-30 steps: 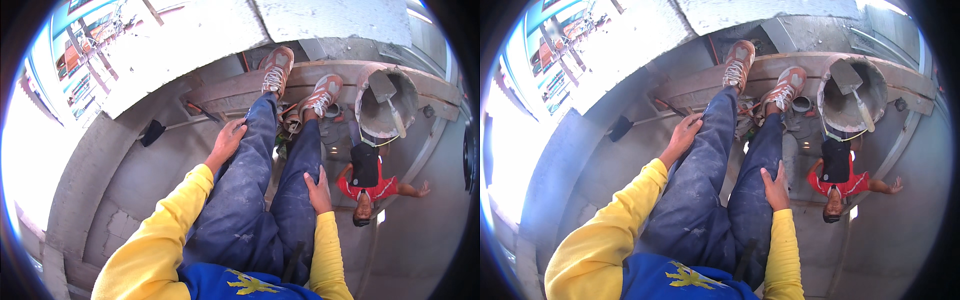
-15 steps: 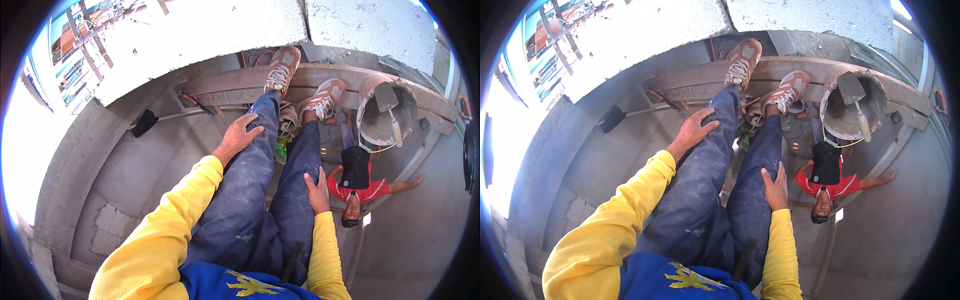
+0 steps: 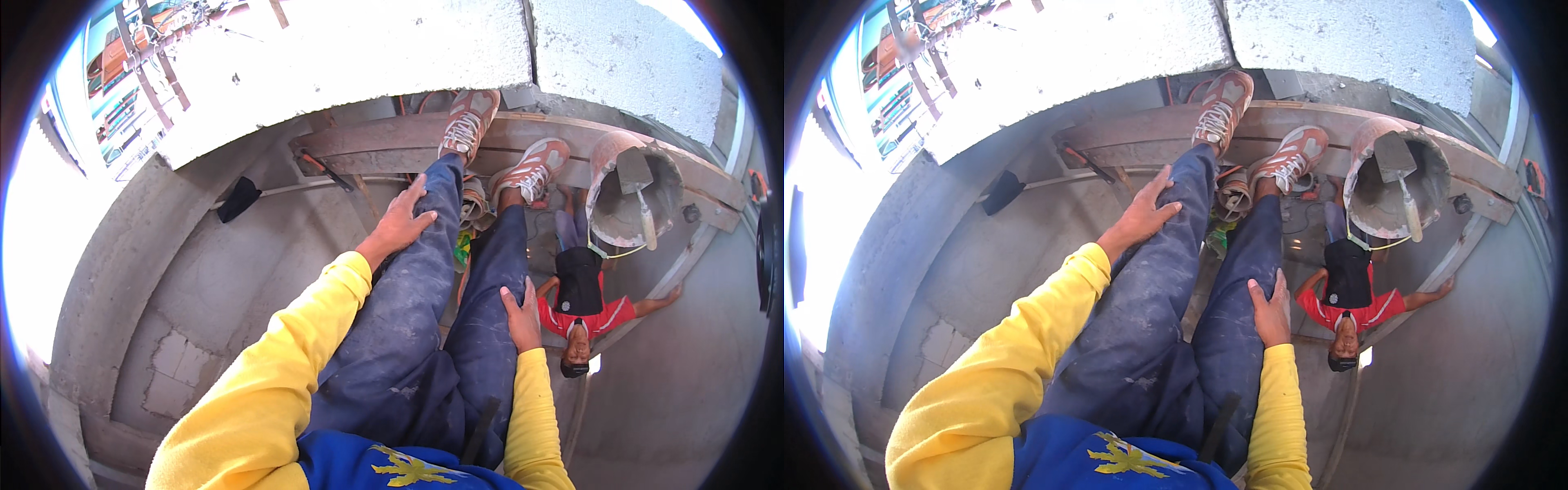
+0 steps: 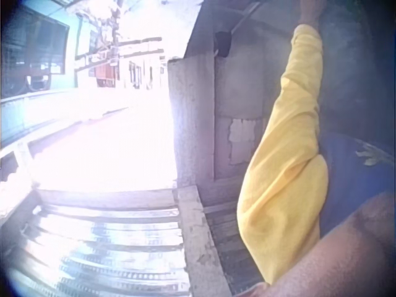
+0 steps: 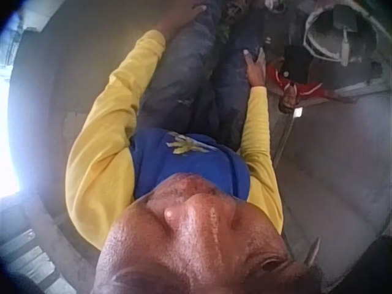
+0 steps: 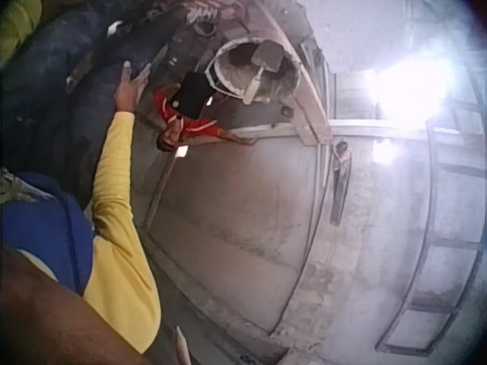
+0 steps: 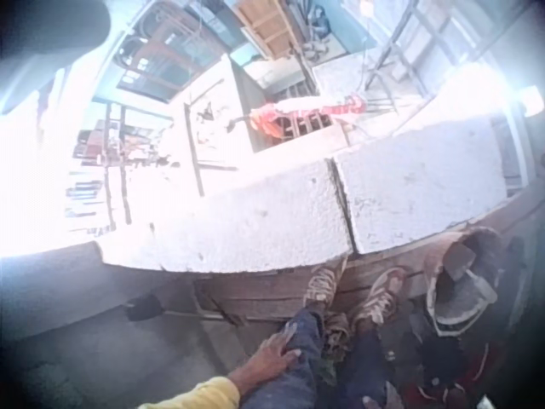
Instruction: The person applies mortar to a concrete block using a trowel, places the block on a wall, and secures it with a hammer and nails. The person also measures the wall with a tape measure and marks it with a pencil.
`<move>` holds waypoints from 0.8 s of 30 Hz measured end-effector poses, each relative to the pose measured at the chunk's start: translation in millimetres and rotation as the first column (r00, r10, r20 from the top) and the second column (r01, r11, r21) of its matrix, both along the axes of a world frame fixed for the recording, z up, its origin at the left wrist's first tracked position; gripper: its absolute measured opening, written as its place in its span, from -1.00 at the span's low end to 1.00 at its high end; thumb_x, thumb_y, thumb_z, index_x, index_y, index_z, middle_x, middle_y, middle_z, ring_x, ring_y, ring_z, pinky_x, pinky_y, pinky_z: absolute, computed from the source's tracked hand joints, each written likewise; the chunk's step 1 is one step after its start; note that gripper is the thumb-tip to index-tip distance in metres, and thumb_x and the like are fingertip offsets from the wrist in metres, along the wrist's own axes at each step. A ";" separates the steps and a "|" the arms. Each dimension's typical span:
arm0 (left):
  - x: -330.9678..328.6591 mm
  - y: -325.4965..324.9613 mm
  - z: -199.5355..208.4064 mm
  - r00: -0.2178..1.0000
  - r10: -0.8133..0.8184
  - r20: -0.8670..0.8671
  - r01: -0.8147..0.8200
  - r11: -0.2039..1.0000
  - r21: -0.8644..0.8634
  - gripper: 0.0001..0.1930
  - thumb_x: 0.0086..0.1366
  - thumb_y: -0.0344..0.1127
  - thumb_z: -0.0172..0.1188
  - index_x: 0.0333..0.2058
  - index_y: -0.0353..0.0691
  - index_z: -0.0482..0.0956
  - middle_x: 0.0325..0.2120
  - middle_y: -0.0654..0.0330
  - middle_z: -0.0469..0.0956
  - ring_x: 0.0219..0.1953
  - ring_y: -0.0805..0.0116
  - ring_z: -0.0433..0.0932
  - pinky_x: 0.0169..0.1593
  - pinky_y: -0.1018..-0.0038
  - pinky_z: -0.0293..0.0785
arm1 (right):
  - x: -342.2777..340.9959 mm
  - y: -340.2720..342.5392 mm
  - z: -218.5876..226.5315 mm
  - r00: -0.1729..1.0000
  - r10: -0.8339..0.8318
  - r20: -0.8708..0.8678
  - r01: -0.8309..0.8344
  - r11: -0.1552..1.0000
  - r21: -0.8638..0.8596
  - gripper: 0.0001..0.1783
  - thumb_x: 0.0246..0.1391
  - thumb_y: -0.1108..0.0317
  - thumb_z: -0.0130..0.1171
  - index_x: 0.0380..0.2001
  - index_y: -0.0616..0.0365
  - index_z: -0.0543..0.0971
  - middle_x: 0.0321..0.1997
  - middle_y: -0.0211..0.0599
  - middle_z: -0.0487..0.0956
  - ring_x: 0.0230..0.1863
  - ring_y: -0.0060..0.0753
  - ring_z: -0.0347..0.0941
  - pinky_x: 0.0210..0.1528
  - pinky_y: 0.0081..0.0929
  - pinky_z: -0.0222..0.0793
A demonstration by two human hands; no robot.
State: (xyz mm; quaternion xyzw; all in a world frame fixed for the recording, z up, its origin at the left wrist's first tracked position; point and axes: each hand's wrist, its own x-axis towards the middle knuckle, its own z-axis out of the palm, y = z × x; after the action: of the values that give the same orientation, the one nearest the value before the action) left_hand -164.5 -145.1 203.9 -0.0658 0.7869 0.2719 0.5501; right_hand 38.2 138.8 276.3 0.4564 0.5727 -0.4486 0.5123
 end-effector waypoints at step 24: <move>-7.8 0.4 -1.4 0.996 0.037 0.076 -0.047 0.991 0.122 -0.10 0.47 0.05 0.22 0.54 -0.32 0.01 0.51 -0.13 0.20 0.55 -0.07 0.17 0.55 0.23 0.07 | 17.8 1.3 -10.7 0.994 -0.066 -0.082 0.068 0.997 0.020 0.06 0.25 -0.23 0.27 0.51 0.36 0.21 0.53 0.36 0.25 0.58 0.25 0.13 0.59 -0.12 0.03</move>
State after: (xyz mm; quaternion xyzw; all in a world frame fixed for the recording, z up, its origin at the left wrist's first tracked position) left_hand -172.3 -144.7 202.4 -0.0583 0.7462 0.3289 0.5758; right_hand 56.0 140.0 265.6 0.4624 0.5825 -0.4773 0.4680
